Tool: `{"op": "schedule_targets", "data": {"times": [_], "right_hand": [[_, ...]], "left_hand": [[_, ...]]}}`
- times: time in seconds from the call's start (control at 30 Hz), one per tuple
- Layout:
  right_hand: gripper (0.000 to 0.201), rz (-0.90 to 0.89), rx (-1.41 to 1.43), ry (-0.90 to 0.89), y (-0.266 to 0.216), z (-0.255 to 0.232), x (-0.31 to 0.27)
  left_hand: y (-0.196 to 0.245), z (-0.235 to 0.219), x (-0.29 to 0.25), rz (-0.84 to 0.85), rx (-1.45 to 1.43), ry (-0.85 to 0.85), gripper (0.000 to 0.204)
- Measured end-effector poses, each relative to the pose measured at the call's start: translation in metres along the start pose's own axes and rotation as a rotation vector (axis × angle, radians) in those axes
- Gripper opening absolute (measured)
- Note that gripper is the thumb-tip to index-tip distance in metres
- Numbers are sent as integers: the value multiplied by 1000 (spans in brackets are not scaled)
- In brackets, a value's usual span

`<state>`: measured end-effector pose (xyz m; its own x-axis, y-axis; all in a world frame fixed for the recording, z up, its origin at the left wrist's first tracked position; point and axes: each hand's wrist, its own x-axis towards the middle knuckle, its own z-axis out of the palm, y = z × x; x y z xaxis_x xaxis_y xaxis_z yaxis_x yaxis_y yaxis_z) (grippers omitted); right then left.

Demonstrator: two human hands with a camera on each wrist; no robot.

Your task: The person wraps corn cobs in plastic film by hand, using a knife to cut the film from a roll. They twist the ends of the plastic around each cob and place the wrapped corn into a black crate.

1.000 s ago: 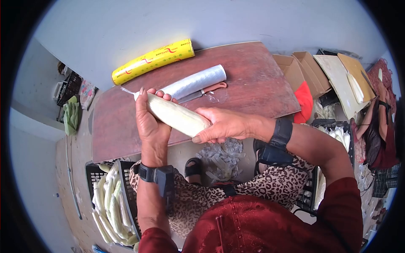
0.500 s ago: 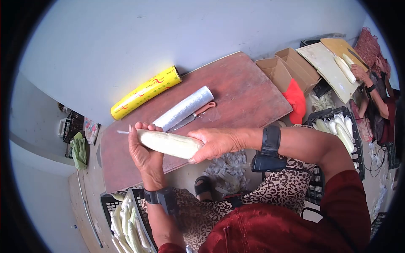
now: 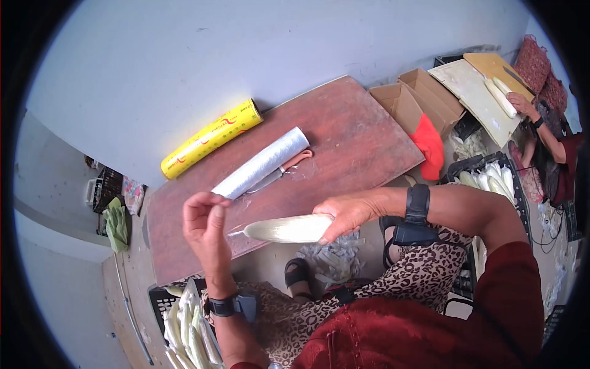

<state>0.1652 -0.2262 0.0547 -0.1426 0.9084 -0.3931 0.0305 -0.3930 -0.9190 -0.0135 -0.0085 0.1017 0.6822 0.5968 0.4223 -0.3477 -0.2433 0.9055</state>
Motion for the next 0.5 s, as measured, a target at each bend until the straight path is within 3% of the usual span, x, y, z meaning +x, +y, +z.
{"op": "schedule_targets", "data": {"times": [0.1, 0.17, 0.3, 0.5], "right_hand": [[42, 60, -55, -32, 11, 2, 5], [37, 67, -80, -57, 13, 4, 9], [28, 64, -108, -110, 14, 6, 16], [29, 124, -127, -163, 4, 2, 17]], "left_hand": [[7, 34, -22, 89, 517, -553, 71], [-4, 49, -38, 54, 639, -779, 99], [-20, 63, -49, -4, 783, -976, 113], [-23, 69, -45, -177, 755, -1026, 110]]}}
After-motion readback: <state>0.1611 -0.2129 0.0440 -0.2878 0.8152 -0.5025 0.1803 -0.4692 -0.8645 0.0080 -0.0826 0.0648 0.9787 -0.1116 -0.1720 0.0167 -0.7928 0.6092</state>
